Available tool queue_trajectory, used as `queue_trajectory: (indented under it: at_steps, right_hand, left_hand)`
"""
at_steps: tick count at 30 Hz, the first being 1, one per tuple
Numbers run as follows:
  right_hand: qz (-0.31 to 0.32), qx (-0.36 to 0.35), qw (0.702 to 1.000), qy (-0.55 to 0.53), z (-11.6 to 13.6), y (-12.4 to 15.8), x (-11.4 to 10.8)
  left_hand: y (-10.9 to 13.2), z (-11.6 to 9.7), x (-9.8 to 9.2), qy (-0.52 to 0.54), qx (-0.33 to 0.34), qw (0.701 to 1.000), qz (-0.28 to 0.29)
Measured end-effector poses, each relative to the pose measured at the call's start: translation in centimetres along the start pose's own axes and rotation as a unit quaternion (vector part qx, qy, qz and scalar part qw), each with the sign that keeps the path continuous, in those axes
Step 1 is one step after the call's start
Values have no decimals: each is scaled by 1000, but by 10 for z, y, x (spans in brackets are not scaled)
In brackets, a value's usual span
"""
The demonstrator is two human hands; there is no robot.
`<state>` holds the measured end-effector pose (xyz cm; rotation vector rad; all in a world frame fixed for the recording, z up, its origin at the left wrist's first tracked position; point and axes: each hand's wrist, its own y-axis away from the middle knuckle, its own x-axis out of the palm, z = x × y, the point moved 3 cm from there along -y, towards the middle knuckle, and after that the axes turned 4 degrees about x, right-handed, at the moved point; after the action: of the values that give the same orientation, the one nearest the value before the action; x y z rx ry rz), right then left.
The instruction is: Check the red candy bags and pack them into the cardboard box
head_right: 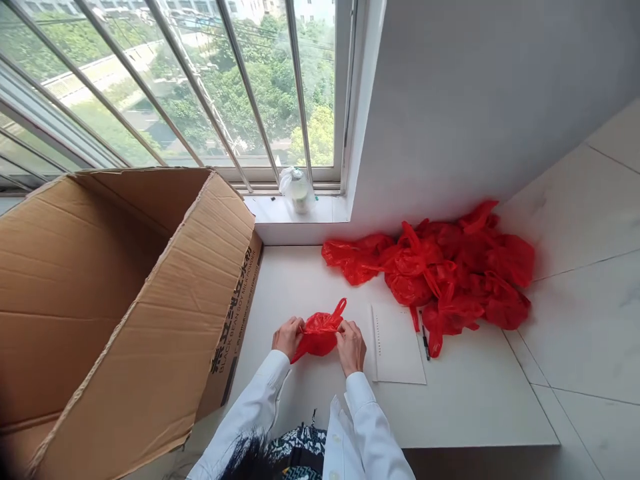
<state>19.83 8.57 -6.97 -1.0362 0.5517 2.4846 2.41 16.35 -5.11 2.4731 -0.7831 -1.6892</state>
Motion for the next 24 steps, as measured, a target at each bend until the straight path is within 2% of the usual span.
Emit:
queue_trajectory:
  at_steps: [4,8,10,12,14,15,17,20,22,24]
  right_hand:
    - [-11,52,999,-1,-30,-12,-10]
    - [43,94,994,31,-52,-14,-14]
    - [32,62,996,47,-43,-9,-14]
    - [22,-18,998,57,-20,-3,-10]
    - [61,-103,990,74,8,3,2]
    - [87,-123,985,89,20,5,10]
    - [120,-118,978,121,37,9,23]
    - [114,-86,980,137,44,13,31]
    - [78,-69,991,85,39,17,25]
    - [20,-32,999,-25,29,20,12]
  left_hand:
    - [4,31,-11,-3,-52,999,-16]
    - [8,53,-16,-2,-32,999,19]
    - [10,50,-15,-5,4,1000,26]
    - [12,38,-10,-5,56,998,28]
    - [14,21,0,0,111,993,38]
    - [15,13,5,3,134,990,44]
    - [16,2,14,8,156,986,53]
    - [17,-1,16,25,150,987,43]
    - [18,5,9,48,139,989,20]
    - [20,13,-3,83,126,989,-9]
